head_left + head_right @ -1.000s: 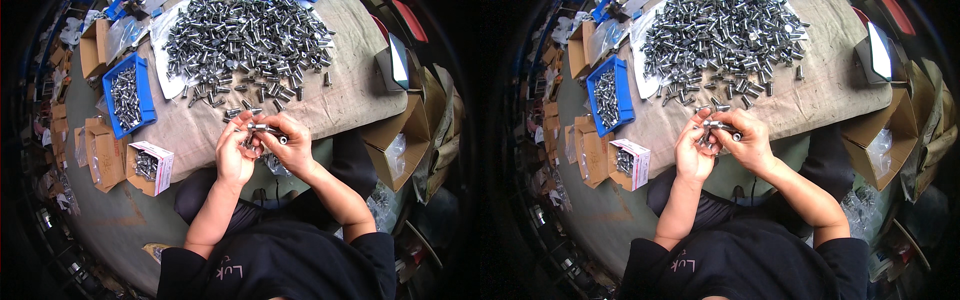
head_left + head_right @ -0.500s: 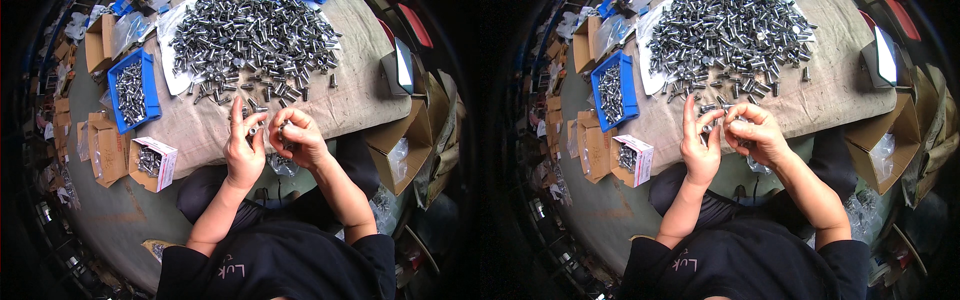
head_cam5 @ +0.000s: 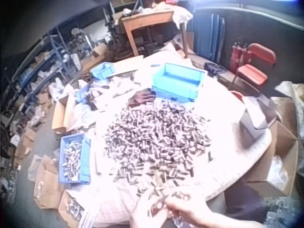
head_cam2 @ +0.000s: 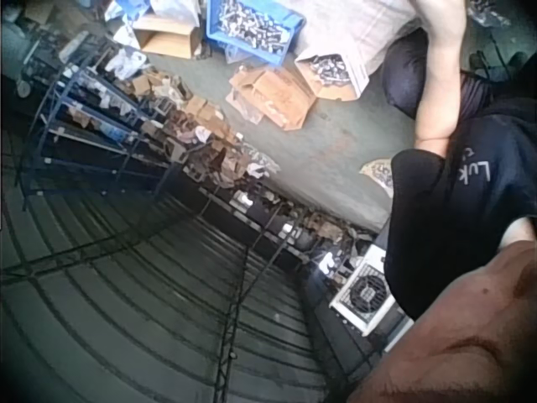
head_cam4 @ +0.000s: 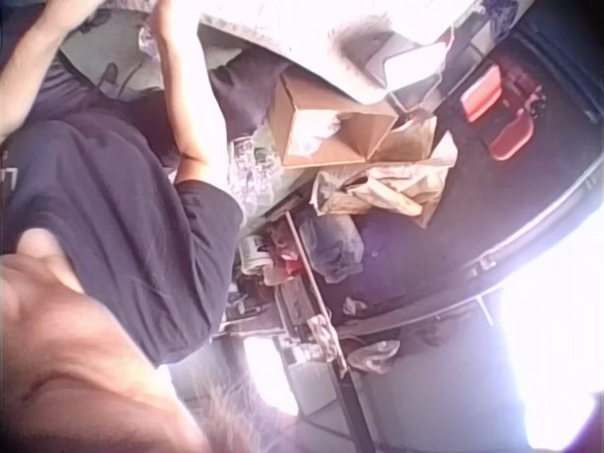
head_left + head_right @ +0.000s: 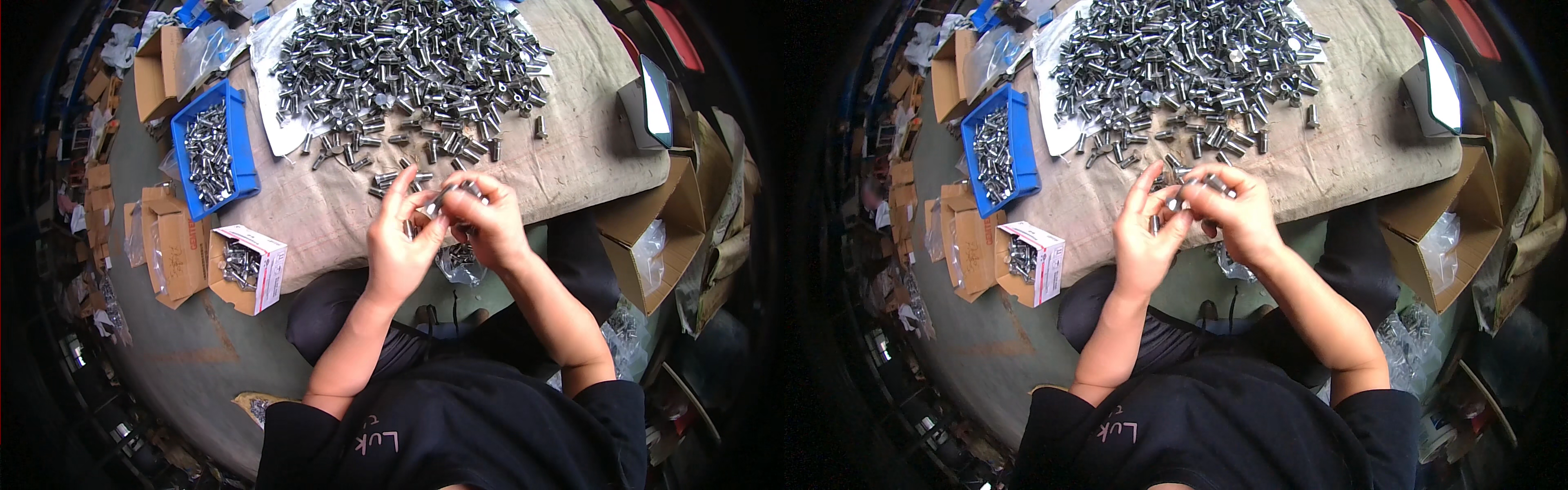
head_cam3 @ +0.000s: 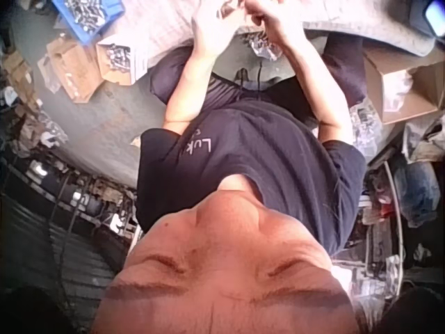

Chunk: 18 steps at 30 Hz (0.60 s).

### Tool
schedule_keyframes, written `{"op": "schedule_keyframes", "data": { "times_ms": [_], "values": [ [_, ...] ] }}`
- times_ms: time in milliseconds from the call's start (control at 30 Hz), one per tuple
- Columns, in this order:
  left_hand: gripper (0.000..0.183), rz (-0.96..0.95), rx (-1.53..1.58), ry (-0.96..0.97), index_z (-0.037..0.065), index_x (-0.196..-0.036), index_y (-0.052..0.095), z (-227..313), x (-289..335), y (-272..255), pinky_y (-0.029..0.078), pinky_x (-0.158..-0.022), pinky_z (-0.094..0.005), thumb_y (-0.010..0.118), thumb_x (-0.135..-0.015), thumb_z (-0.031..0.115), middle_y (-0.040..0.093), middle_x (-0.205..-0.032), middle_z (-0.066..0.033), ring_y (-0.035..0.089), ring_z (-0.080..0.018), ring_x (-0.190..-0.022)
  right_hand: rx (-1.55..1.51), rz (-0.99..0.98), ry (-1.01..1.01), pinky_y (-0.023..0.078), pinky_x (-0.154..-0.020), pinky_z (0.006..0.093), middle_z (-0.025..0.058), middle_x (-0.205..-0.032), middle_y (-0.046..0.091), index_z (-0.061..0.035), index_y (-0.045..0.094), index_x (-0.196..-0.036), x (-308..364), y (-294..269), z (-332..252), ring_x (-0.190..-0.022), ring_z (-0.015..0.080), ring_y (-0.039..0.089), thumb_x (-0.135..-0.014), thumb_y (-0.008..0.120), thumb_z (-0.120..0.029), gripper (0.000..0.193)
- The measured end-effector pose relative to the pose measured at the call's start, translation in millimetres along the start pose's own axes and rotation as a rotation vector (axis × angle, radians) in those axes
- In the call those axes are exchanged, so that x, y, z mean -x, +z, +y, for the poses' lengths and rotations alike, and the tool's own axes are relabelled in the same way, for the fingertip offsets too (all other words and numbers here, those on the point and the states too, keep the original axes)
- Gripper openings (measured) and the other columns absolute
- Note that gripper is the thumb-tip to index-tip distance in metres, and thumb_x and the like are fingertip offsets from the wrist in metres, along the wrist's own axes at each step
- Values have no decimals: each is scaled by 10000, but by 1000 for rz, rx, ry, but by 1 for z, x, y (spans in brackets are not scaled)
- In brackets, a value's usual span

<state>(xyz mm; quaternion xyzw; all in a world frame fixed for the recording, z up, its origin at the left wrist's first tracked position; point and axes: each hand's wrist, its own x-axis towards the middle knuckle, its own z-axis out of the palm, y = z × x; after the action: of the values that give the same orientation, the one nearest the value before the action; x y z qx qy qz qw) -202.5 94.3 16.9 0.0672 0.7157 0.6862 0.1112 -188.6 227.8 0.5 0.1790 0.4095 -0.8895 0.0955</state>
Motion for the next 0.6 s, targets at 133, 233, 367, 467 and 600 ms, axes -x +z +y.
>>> {"op": "schedule_keyframes", "data": {
  "times_ms": [133, 233, 367, 467, 600],
  "values": [
    [273, -12, 776, -505, 11, -1122, 463, -4, -10, -20, 402, -495, -188, 472, -881, 139, 580, -912, -126, 504, -91, -600, -363, -116, -1, 438, -425, 229, 92, -854, 597, -68, 548, -891, -6, -3, -15, -659, 147, 577, -782, 605, -149, 148],
    [264, 124, 891, -597, 8, -1110, 473, -10, -9, -28, 438, -584, -257, 418, -870, 104, 573, -912, -115, 535, -124, -709, -439, -178, 78, 449, -428, 248, 95, -813, 586, -51, 535, -937, -2, 4, -15, -654, 168, 572, -782, 605, -129, 187],
    [296, 155, 916, -590, 7, -1109, 475, -6, -10, -24, 442, -616, -256, 413, -823, 50, 563, -938, -108, 531, -128, -753, -92, -152, 90, 407, -402, 229, 53, -705, 528, -44, 539, -976, -3, 4, -5, -544, 133, 510, -766, 624, -88, 231],
    [345, 192, 837, -585, 8, -1118, 472, -4, -10, -24, 444, -663, -256, 406, -780, 14, 548, -971, -106, 521, -134, -797, 287, -134, 50, 386, -393, 207, 17, -716, 531, -47, 547, -880, 0, 7, -3, -508, 86, 493, -753, 662, -98, 178],
    [388, 199, 767, -438, -1, -1129, 461, -1, -8, -19, 442, -693, -241, 407, -747, -35, 532, -992, -114, 506, -126, -809, 278, -109, 138, 375, -388, 196, 8, -720, 538, -57, 537, -857, -1, 8, 3, -494, 77, 494, -754, 676, -157, 200]
  ]
}}
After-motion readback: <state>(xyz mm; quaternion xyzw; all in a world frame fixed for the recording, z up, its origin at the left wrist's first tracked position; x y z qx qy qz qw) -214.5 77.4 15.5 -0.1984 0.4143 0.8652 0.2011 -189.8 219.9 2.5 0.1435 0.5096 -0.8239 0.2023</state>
